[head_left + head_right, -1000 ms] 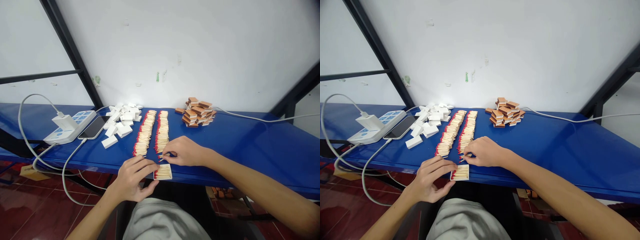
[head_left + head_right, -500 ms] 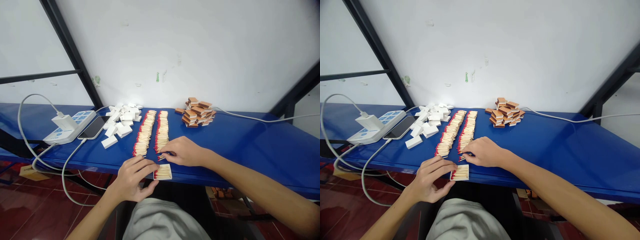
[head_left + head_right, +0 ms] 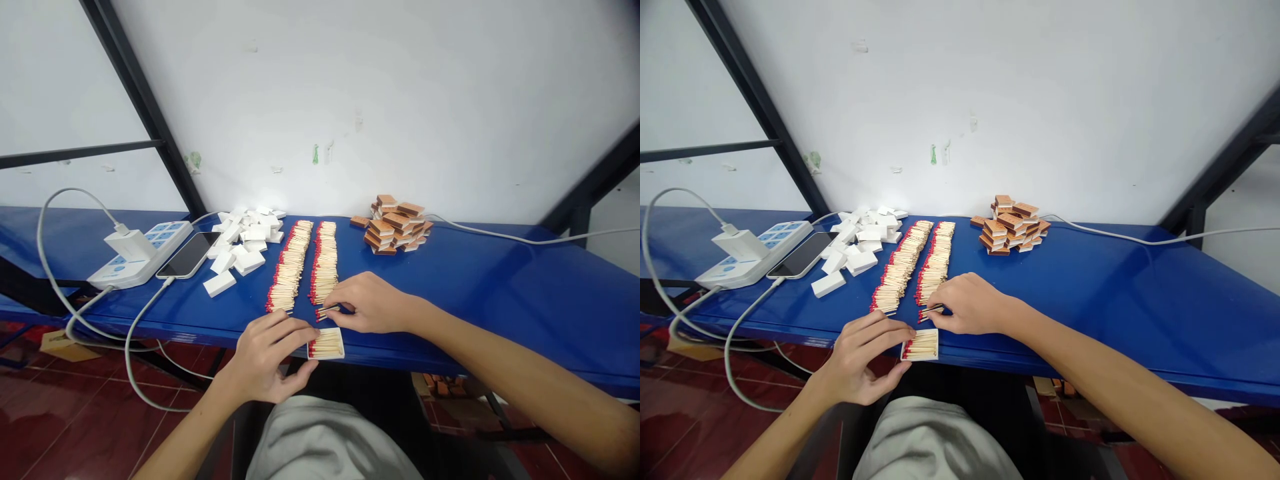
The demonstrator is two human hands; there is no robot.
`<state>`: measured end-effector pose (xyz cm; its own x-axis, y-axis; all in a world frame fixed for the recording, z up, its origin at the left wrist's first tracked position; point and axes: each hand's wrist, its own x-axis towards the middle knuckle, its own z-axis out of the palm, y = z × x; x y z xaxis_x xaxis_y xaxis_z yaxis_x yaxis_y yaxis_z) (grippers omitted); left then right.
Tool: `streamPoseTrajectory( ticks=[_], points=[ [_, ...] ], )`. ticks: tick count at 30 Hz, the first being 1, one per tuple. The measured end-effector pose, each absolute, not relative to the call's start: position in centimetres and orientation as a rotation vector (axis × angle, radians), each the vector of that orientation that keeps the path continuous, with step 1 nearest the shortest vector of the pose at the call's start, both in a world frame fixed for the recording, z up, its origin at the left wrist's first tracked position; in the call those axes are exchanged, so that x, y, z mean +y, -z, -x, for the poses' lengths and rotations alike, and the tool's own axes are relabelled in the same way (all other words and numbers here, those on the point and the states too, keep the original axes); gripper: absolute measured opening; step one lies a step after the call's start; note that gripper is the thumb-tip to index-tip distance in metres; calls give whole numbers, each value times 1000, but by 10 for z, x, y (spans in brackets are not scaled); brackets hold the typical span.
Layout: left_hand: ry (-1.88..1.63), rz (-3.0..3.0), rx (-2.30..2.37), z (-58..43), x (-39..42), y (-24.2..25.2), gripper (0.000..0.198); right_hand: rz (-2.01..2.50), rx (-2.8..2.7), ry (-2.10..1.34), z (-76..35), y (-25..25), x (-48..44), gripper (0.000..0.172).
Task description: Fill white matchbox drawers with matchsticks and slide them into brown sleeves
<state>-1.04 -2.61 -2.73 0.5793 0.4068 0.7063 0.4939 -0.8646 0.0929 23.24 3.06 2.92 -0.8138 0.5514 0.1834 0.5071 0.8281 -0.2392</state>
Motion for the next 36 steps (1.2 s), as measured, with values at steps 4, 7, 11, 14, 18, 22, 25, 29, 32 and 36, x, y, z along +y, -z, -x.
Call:
streamPoseTrajectory(
  ticks=[4, 7, 11, 14, 18, 22, 25, 29, 32, 36],
  points=[
    [1159, 2694, -769, 10, -27, 26, 27, 831, -2759, -255, -233, -30, 30, 17],
    [1159, 2692, -768, 10, -27, 26, 28, 847, -2744, -257, -233, -30, 30, 15],
    [1163, 2684, -764, 10, -27, 27, 27, 856, -2773, -258, -234, -30, 31, 11],
    [1166, 2683, -768, 10, -26, 27, 26, 854, -2780, -303, -234, -30, 32, 13],
    [1167, 2693, -771, 11, -26, 29, 28, 854, -2778, -332, -234, -31, 32, 15],
    [1166, 2694, -764, 11, -26, 28, 28, 843, -2774, -331, -234, -30, 32, 13],
    [1164, 2694, -765, 11, -27, 28, 28, 836, -2775, -314, -233, -29, 32, 15],
    [1168, 2701, -754, 11, -26, 27, 29, 823, -2779, -331, -234, -28, 32, 14],
    [1178, 2705, -745, 12, -26, 28, 28, 811, -2767, -356, -233, -29, 31, 15],
    [1181, 2711, -733, 12, -26, 28, 28, 779, -2752, -343, -233, -32, 30, 16]
  ],
)
